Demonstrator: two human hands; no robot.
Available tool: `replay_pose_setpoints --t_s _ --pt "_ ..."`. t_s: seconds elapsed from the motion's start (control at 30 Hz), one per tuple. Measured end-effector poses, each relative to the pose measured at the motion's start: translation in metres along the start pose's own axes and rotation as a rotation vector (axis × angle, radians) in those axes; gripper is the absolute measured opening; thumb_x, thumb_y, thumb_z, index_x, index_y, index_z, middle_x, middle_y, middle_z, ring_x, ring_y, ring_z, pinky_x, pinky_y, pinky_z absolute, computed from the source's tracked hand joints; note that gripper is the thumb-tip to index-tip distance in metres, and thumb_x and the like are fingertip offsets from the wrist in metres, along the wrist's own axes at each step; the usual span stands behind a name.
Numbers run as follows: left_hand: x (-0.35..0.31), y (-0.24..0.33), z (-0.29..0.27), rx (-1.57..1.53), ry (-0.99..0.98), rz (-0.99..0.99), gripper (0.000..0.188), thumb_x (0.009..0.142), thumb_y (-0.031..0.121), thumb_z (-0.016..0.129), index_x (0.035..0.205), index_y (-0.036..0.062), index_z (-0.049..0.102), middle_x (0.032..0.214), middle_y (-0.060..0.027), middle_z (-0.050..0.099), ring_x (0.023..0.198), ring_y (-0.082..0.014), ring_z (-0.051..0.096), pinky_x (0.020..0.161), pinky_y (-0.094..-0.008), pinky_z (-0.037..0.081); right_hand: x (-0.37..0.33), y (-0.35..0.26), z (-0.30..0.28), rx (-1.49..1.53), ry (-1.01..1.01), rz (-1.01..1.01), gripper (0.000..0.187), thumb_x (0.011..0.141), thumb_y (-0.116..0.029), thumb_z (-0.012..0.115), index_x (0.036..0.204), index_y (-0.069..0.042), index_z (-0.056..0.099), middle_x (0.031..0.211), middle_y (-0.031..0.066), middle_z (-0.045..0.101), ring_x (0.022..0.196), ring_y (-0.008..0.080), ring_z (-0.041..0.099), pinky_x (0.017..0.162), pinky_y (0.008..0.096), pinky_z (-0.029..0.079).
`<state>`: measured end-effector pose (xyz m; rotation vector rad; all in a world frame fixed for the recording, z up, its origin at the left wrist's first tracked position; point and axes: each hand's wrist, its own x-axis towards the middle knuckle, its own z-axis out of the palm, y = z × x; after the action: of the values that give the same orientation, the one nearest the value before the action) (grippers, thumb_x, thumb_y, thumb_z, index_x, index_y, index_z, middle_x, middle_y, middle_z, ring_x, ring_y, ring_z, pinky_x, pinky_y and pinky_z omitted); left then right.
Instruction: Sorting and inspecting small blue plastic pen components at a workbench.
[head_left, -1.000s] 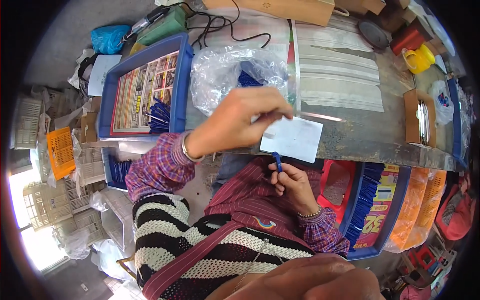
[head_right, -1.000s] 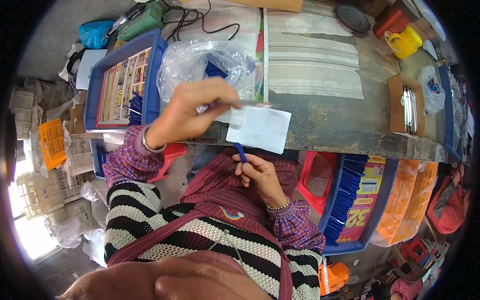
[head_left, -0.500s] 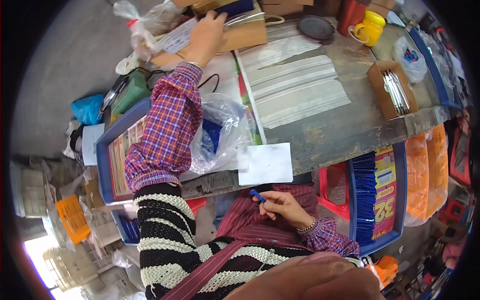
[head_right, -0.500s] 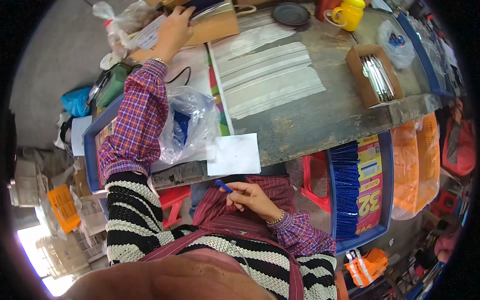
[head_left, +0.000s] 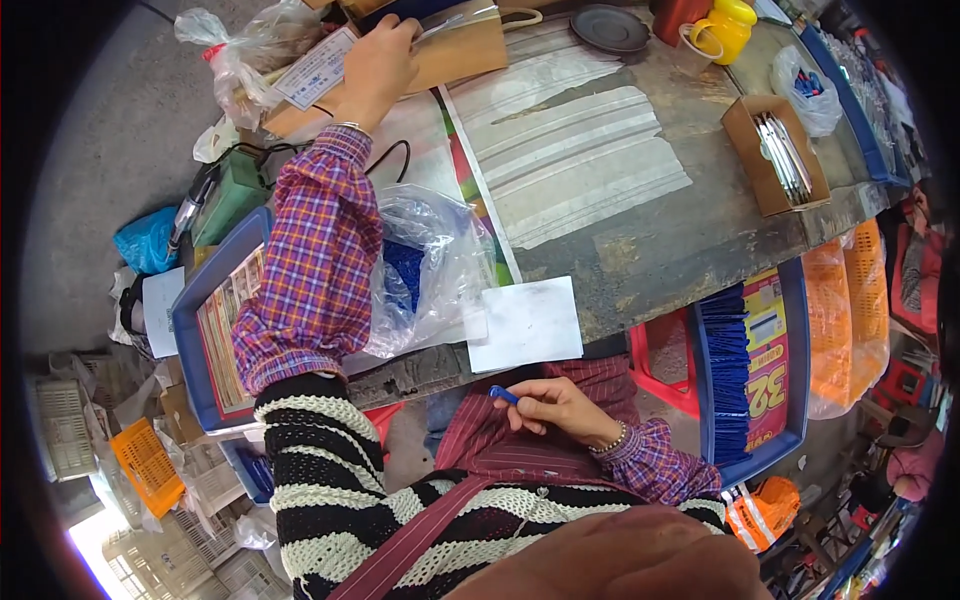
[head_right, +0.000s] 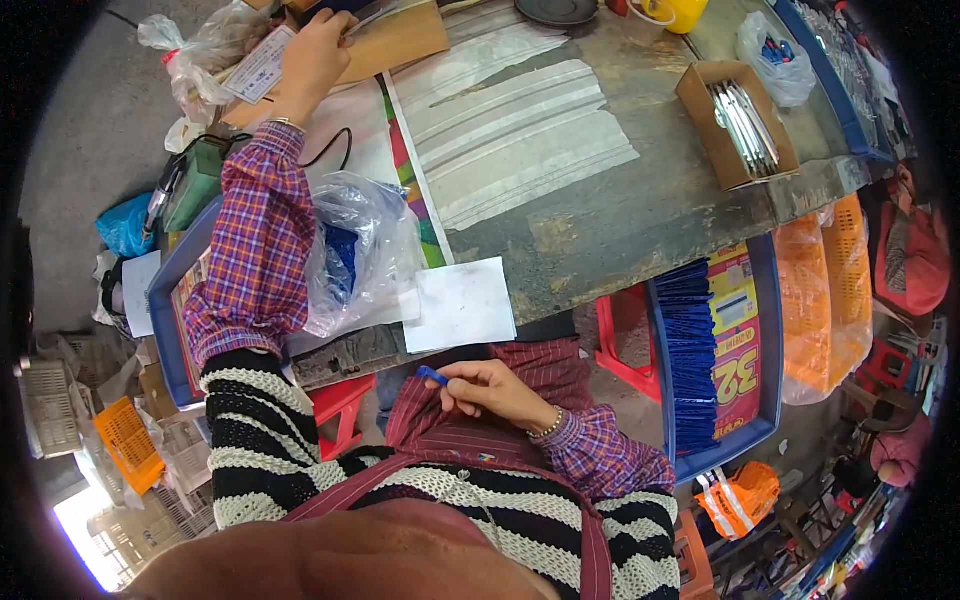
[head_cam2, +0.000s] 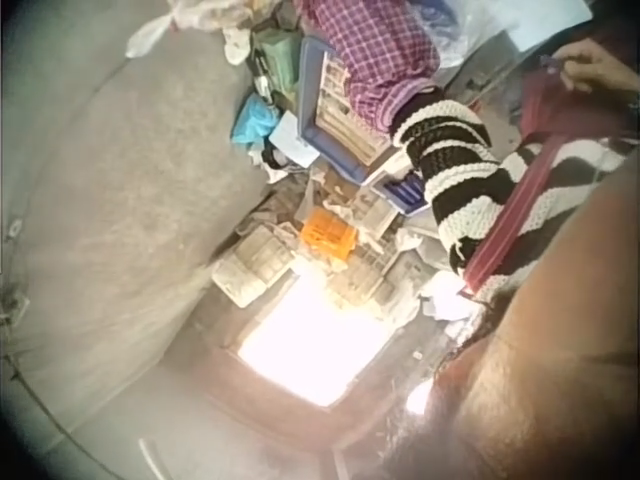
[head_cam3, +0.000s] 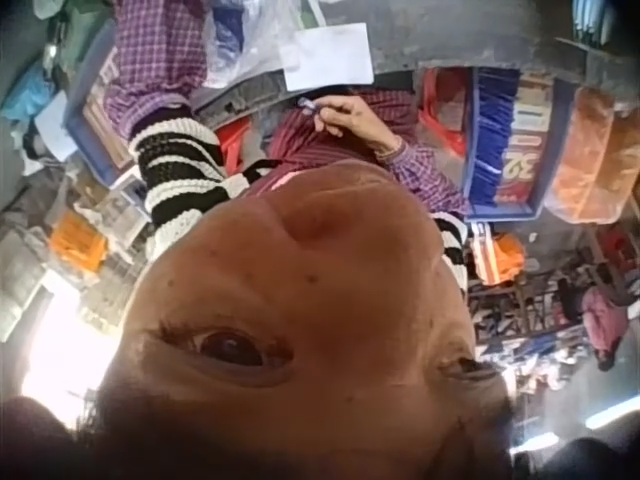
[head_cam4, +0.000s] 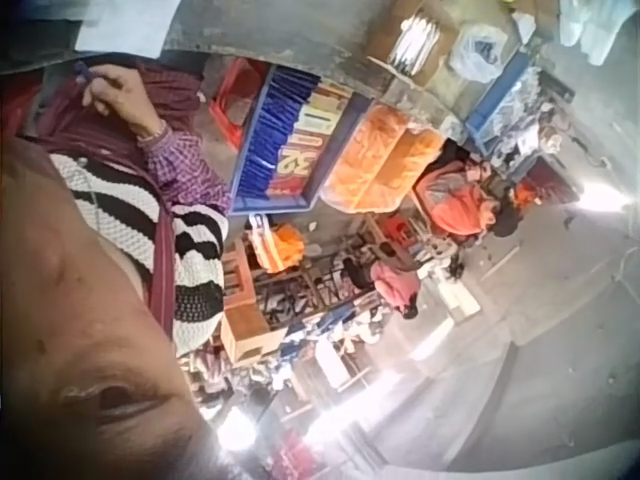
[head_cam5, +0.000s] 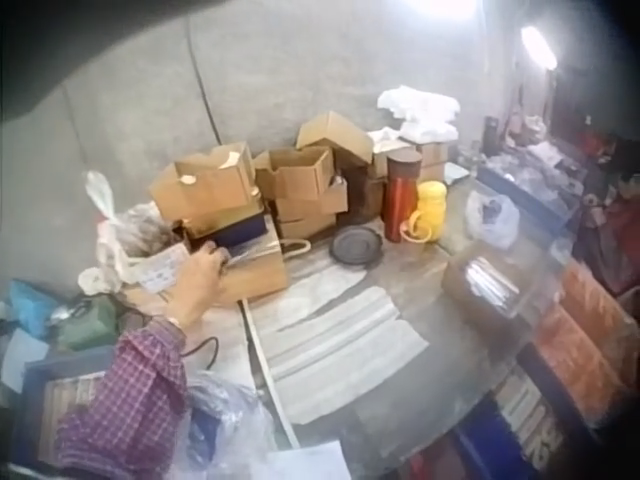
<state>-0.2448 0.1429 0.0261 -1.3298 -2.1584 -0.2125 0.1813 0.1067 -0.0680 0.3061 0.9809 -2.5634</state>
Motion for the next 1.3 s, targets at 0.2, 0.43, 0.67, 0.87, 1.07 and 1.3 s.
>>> replay_pose_setpoints --t_s 0.2,0.43,0.67,0.87,1.07,1.3 --pt "-0.027 0.028 -0.052 -0.746 -0.133 -0.106 0.020 0.074 0.018 0.067 0.089 0.0049 0.065 0.075 -0.0047 0.065 0.059 -0.0121 0.057 0.055 -0.0251 0.043 -0.007 0.003 0.002 0.043 0.059 -0.028 0.027 0.092 -0.018 0.050 0.107 0.003 0.056 0.077 0.0040 0.058 0.056 0.0054 0.043 0.052 0.0178 0.035" --pt "-0.098 0.104 -0.169 -1.603 -0.574 -0.592 0.018 0.073 0.002 0.071 0.087 0.0048 0.060 0.068 -0.0014 0.061 0.053 -0.0056 0.053 0.046 -0.0176 0.036 -0.015 -0.006 -0.005 0.381 0.108 -0.024 0.028 0.094 -0.022 0.047 0.113 -0.002 0.052 0.075 -0.0005 0.052 0.053 0.0047 0.036 0.048 0.0195 0.029" --pt "-0.201 0.160 -0.170 -1.524 -0.495 -0.529 0.016 0.070 0.003 0.073 0.082 0.0018 0.063 0.076 -0.0021 0.063 0.064 -0.0057 0.056 0.055 -0.0170 0.043 -0.020 -0.002 -0.013 0.723 0.016 -0.065 0.030 0.093 -0.016 0.045 0.120 -0.003 0.045 0.075 0.0008 0.046 0.053 0.0056 0.035 0.048 0.0191 0.029" --pt "-0.238 0.194 -0.159 -1.459 -0.316 -0.477 0.013 0.069 -0.004 0.071 0.080 -0.0009 0.064 0.077 -0.0055 0.064 0.069 -0.0097 0.060 0.062 -0.0207 0.047 -0.026 0.004 -0.005 0.803 0.045 -0.064 0.027 0.093 -0.015 0.045 0.118 -0.006 0.047 0.074 0.0005 0.045 0.054 0.0057 0.036 0.047 0.0176 0.030" --pt "-0.246 0.201 -0.155 -1.388 -0.184 -0.399 0.015 0.068 -0.003 0.071 0.081 0.0005 0.065 0.077 -0.0070 0.065 0.069 -0.0133 0.061 0.061 -0.0236 0.047 -0.026 0.010 -0.006 0.896 0.043 -0.051 0.027 0.093 -0.014 0.045 0.119 -0.007 0.045 0.078 0.0002 0.045 0.055 0.0059 0.036 0.047 0.0179 0.032" --pt "-0.247 0.204 -0.151 -1.380 -0.133 -0.410 0.015 0.067 -0.001 0.070 0.081 0.0017 0.063 0.074 -0.0065 0.062 0.065 -0.0154 0.062 0.055 -0.0236 0.046 -0.025 0.008 -0.003 0.872 0.055 -0.047 0.029 0.092 -0.012 0.047 0.120 -0.008 0.043 0.085 0.0013 0.050 0.056 0.0063 0.038 0.048 0.0181 0.033"
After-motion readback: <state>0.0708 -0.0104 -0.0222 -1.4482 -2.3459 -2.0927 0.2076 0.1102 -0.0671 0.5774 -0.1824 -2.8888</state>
